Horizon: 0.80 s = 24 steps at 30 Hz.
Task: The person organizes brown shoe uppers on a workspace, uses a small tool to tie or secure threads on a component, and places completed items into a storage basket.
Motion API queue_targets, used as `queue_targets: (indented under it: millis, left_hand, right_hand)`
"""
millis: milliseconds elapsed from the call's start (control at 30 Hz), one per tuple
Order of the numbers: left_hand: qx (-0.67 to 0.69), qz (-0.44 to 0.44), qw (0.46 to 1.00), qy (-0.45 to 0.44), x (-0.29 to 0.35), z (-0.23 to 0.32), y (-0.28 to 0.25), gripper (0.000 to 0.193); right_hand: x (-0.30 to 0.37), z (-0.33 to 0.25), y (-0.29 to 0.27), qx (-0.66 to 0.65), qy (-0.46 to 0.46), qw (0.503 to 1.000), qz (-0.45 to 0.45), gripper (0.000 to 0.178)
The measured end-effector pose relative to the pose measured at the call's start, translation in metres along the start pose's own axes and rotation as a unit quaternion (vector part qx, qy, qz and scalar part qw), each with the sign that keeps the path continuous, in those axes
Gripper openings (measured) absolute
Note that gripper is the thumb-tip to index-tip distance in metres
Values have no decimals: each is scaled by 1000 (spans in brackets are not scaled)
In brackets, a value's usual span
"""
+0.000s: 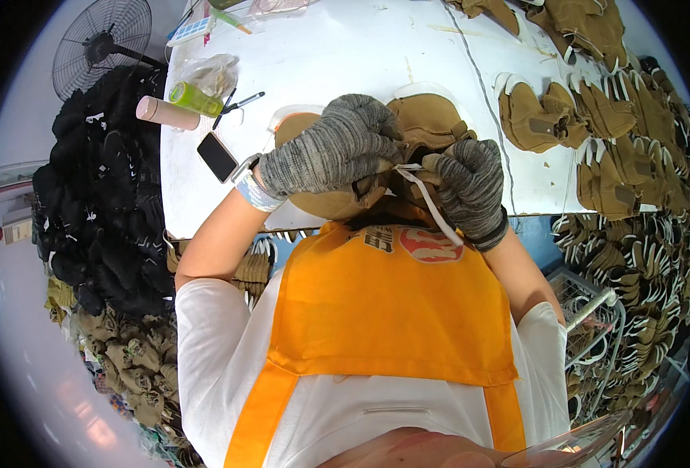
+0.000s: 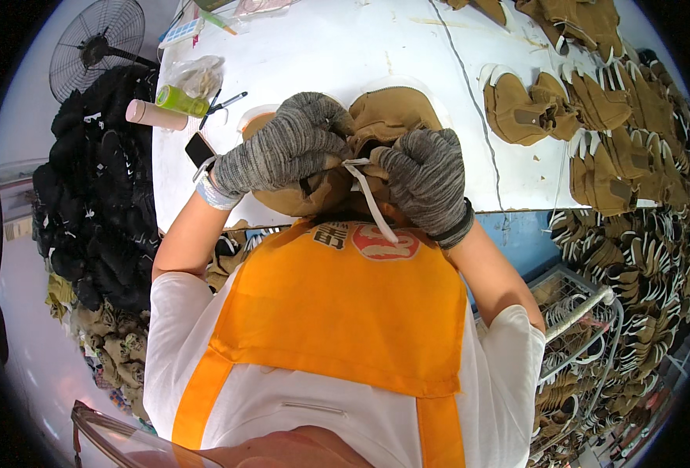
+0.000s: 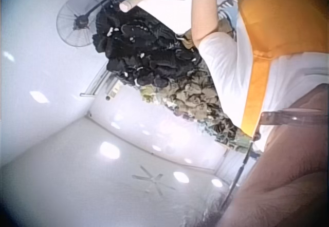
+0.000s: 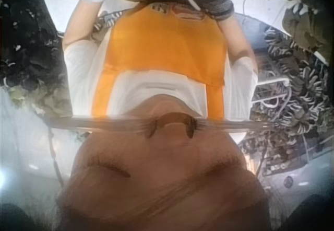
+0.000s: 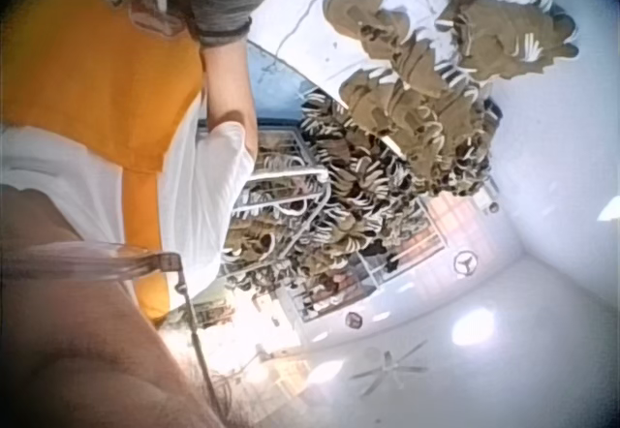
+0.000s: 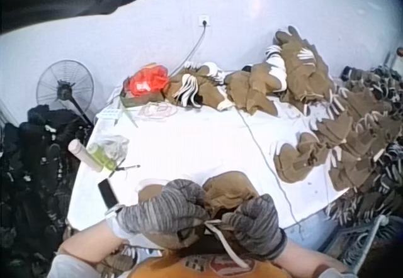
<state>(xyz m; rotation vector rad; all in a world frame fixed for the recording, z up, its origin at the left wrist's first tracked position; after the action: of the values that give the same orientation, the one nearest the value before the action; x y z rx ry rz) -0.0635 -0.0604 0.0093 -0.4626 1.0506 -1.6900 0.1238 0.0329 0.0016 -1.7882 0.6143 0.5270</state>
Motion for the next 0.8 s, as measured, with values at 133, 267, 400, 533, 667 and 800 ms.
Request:
queue_targets:
  millis: [133,267,400,533,667,800]
  left_hand:
    - [47,22,999,10,2,5,3,18]
    - [86,58,994,-16,8,2,11,21]
    - [169,107,977,-78,18,-3,28,22]
    - [145,87,983,-75,16,1,23,23]
    - [145,77,983,-85,14,4,18,22]
    - [204,70,971,-104,13,0,20,22]
  right_hand:
    - [0,-7,-3,16,36,999,-23,20]
    - [-6,-14,-7,16,88,995,-42,21]
    - [3,-13,3,2,108,994,-8,20]
    - [3,-21,4,28,81,996,24,16]
    - [8,-20,4,75,12,997,-4,17]
    - [6,-18,-2,114,-1,993,-21,11]
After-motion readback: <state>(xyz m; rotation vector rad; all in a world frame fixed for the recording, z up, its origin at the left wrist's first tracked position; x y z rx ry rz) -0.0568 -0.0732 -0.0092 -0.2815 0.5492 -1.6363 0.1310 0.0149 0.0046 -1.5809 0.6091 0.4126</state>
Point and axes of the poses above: each hand's wrist, its own x-axis away from the middle knuckle, its own y-axis out of the palm, z = x × y, the point moved 3 cm from there along -x, towards the middle knuckle, and after that the axes turned 5 degrees about -z, right-handed, at the moved point
